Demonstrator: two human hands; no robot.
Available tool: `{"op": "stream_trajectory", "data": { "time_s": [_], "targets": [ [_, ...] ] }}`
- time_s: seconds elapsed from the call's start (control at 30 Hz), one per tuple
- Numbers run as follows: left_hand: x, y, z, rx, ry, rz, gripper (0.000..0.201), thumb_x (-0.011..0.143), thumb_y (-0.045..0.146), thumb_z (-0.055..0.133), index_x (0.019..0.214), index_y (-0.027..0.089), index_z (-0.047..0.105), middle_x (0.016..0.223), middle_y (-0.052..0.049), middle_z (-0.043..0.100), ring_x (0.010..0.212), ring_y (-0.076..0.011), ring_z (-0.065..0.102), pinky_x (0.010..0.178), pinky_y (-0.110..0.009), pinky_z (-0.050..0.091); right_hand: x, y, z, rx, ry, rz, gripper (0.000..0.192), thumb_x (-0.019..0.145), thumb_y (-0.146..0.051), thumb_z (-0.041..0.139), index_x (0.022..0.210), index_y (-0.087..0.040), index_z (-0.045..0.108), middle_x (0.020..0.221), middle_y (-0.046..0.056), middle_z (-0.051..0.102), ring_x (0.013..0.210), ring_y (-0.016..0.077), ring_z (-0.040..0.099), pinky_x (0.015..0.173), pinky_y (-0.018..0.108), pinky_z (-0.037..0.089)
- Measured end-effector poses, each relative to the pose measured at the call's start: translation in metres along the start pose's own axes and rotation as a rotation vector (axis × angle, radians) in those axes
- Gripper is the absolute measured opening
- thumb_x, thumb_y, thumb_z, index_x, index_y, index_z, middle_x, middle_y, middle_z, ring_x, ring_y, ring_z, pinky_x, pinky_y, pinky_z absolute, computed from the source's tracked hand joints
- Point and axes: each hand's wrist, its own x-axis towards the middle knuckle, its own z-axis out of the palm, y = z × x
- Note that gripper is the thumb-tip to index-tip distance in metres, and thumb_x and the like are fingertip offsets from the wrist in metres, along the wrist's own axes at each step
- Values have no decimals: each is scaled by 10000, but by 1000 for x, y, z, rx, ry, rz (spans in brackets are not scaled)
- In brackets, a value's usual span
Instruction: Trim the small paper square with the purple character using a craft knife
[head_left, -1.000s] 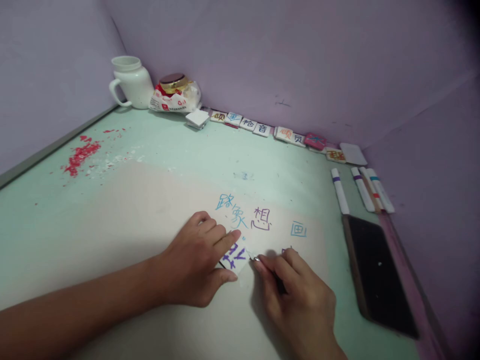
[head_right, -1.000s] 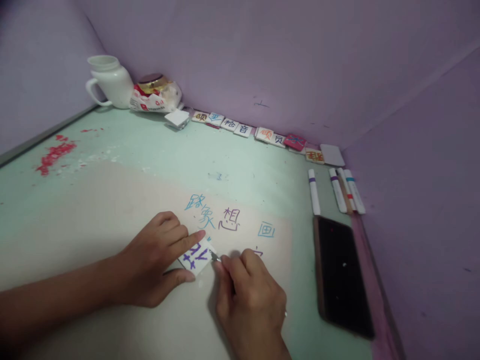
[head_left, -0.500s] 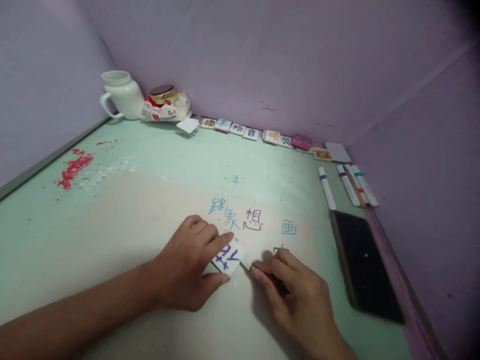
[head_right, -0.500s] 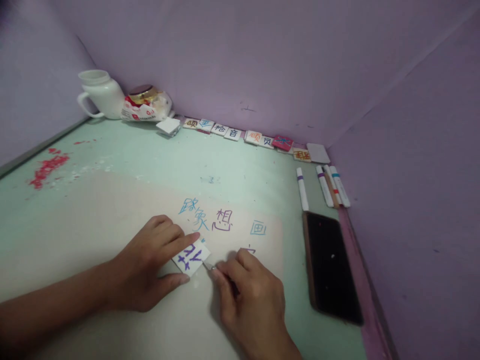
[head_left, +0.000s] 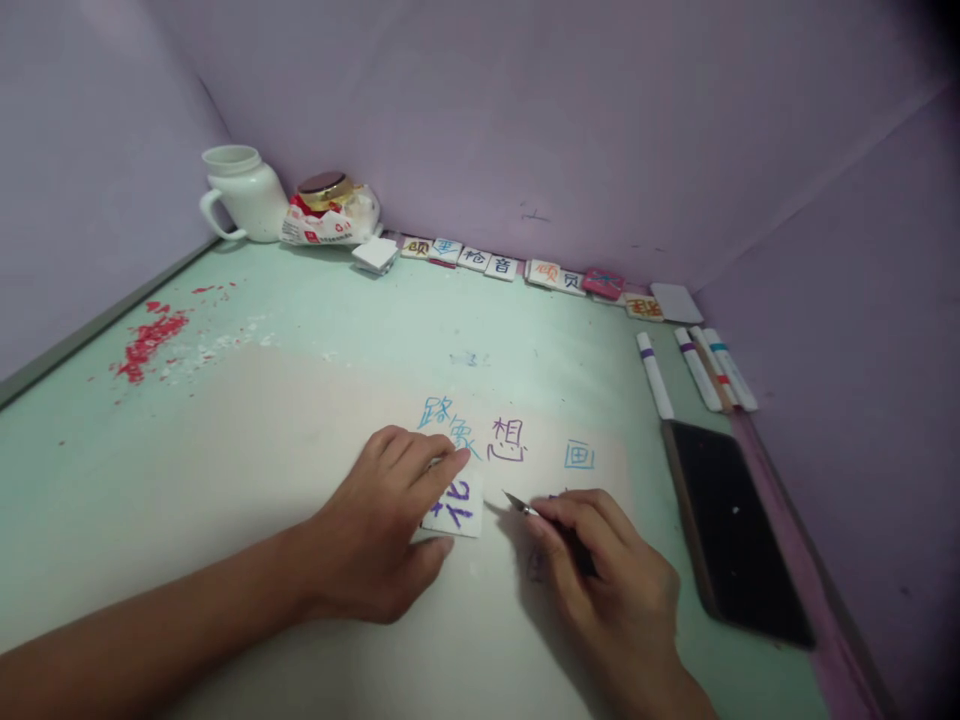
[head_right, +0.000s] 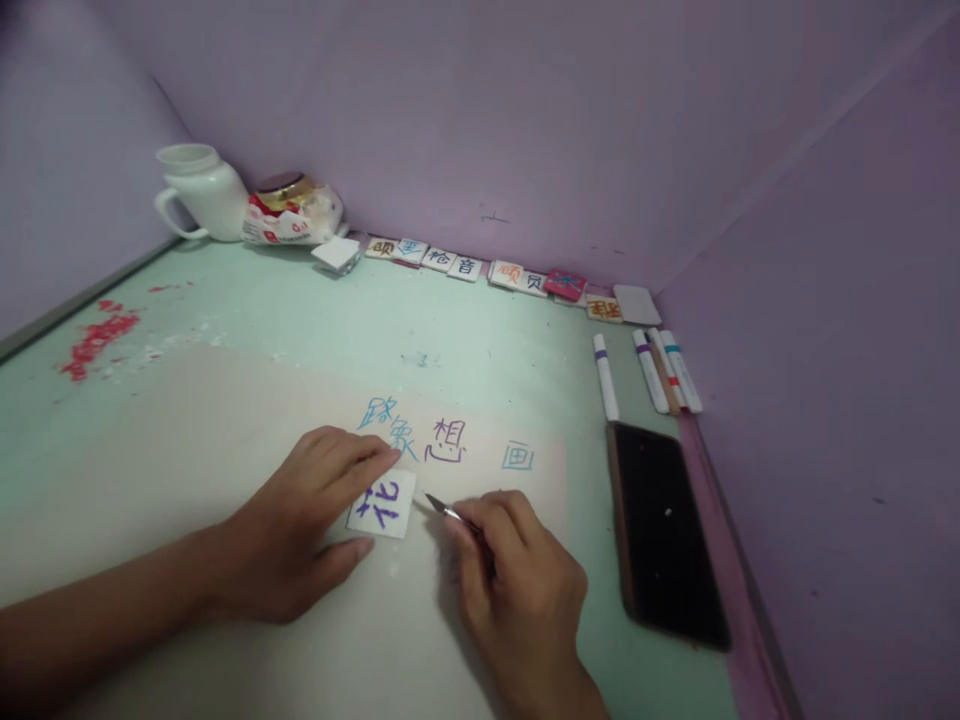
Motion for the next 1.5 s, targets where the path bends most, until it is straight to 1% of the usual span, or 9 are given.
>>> {"op": "stream_trajectory", "data": {
  "time_s": [0.1, 0.27, 0.47, 0.57, 0.7, 0.87, 1.1, 1.4, 1.5],
  "targets": [
    [0, 1, 1, 39, -12, -45, 492, 785, 229, 552, 1256, 108, 478, 1165, -175, 535, 1045, -332, 484, 913, -549, 391, 0, 1, -1, 19, 39, 5, 94, 867, -164, 589, 909, -218, 653, 791, 0, 673, 680, 111, 664, 584, 194, 509],
    [1, 2, -4, 18, -70, -6, 450, 807, 183, 510, 1251, 112, 494, 1144, -168, 554, 1035, -324, 493, 937, -560, 370, -1, 0, 0, 60, 30, 77, 88, 885, -193, 574, 924, -229, 644, 811, -6, 679, 728, 111, 663, 658, 198, 511],
    [-2, -2, -8, -19, -152, 40, 581, 730, 120, 498, 1309, 126, 453, 1302, -155, 529, 1146, -312, 485, 1049, -540, 310, -2, 4, -1, 45, -22, 25, 80, 877, -188, 601, 931, -232, 639, 797, -2, 683, 719, 113, 670, 654, 179, 522],
    [-3, -3, -8, -58, -120, 60, 666, 661, 94, 489, 1322, 135, 418, 1323, -147, 526, 1165, -301, 490, 1061, -532, 315, -2, 6, -1, 20, -15, -13, 93, 870, -176, 612, 942, -228, 639, 811, 12, 689, 734, 122, 675, 673, 194, 529],
    [-1, 1, -7, -89, -15, 24, 516, 769, 198, 515, 1274, 126, 436, 1235, -159, 561, 1109, -305, 511, 1031, -545, 338, -3, 3, 2, -37, -43, -81, 113, 859, -187, 628, 962, -228, 651, 820, 9, 700, 732, 122, 686, 686, 200, 525],
    [0, 5, -2, 5, -44, -56, 560, 756, 297, 688, 1236, 85, 492, 1083, -142, 559, 981, -305, 491, 943, -535, 372, -8, -9, 9, -32, 10, 6, 86, 899, -222, 572, 922, -237, 653, 794, -7, 707, 687, 126, 674, 671, 237, 494],
    [0, 2, 3, 13, -47, -56, 451, 786, 254, 629, 1194, 100, 517, 1005, -120, 531, 912, -290, 447, 876, -527, 376, -6, -14, 12, -78, 12, 16, 72, 895, -203, 582, 922, -221, 646, 803, -8, 692, 718, 122, 643, 645, 238, 452],
    [1, 5, 0, -17, -45, -54, 405, 790, 243, 587, 1166, 104, 533, 997, -118, 523, 893, -282, 433, 843, -501, 378, 1, -21, 17, -180, 56, -14, 86, 879, -202, 602, 898, -211, 685, 757, -21, 679, 661, 108, 601, 568, 236, 394],
    [0, 4, 1, -5, -38, -49, 408, 789, 235, 587, 1169, 100, 532, 991, -116, 522, 888, -278, 433, 843, -494, 373, 5, -20, 15, -211, 23, -21, 110, 891, -220, 576, 854, -223, 679, 721, -35, 663, 616, 103, 584, 529, 247, 351]
  ]
}}
